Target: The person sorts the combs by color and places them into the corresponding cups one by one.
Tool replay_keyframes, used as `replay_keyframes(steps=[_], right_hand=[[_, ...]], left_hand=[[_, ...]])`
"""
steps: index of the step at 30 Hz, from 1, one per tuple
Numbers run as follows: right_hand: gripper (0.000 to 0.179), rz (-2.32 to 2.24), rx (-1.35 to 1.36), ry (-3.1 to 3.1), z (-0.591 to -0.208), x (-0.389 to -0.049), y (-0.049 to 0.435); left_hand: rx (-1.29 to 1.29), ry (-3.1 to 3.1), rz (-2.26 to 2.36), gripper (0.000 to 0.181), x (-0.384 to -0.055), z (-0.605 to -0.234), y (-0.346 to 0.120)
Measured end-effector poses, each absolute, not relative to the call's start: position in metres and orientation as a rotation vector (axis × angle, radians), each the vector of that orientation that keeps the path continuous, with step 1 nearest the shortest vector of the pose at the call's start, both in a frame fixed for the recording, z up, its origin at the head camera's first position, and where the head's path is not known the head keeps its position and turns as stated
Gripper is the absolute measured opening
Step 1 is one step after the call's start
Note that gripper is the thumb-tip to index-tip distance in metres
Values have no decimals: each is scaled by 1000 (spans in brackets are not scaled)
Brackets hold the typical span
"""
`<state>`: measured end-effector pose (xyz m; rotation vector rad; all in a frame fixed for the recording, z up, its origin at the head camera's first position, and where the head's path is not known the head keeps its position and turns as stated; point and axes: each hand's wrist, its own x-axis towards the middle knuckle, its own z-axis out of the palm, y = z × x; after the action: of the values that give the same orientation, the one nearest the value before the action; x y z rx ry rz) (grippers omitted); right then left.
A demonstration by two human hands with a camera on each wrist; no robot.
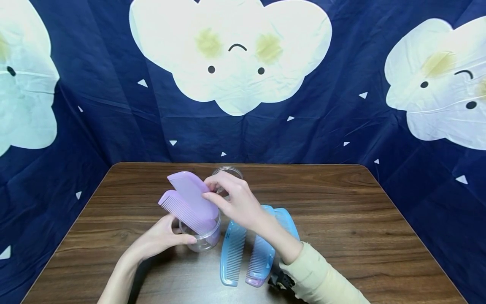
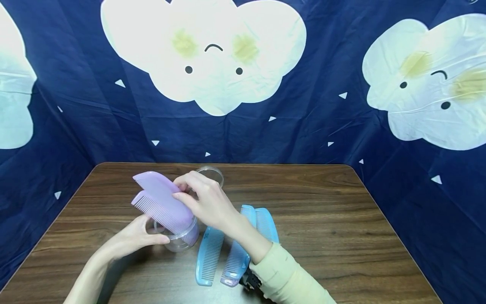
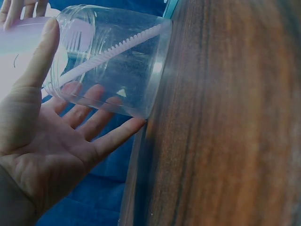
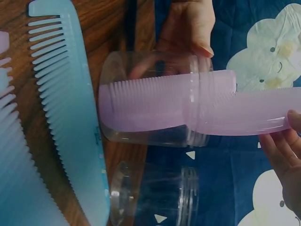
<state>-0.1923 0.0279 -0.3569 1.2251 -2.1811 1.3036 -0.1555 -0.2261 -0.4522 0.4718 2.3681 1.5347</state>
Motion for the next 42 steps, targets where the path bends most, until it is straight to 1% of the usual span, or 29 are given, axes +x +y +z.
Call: replay_keyframes(steps=[16, 26, 35, 42], right_hand=[[19, 1380, 1161, -2363, -379, -198, 23], [28, 1409, 1188, -2294, -384, -203, 25], [26, 1404, 1167, -2295, -379, -208, 40], [27, 1385, 1161, -2331, -380, -210, 58]], left_hand=[[518, 2377, 1550, 63, -155, -452, -226], [522, 2429, 1519, 62, -156, -453, -226], [517, 2443, 1504, 56, -155, -451, -226], [504, 2444, 1503, 57, -154, -450, -226]])
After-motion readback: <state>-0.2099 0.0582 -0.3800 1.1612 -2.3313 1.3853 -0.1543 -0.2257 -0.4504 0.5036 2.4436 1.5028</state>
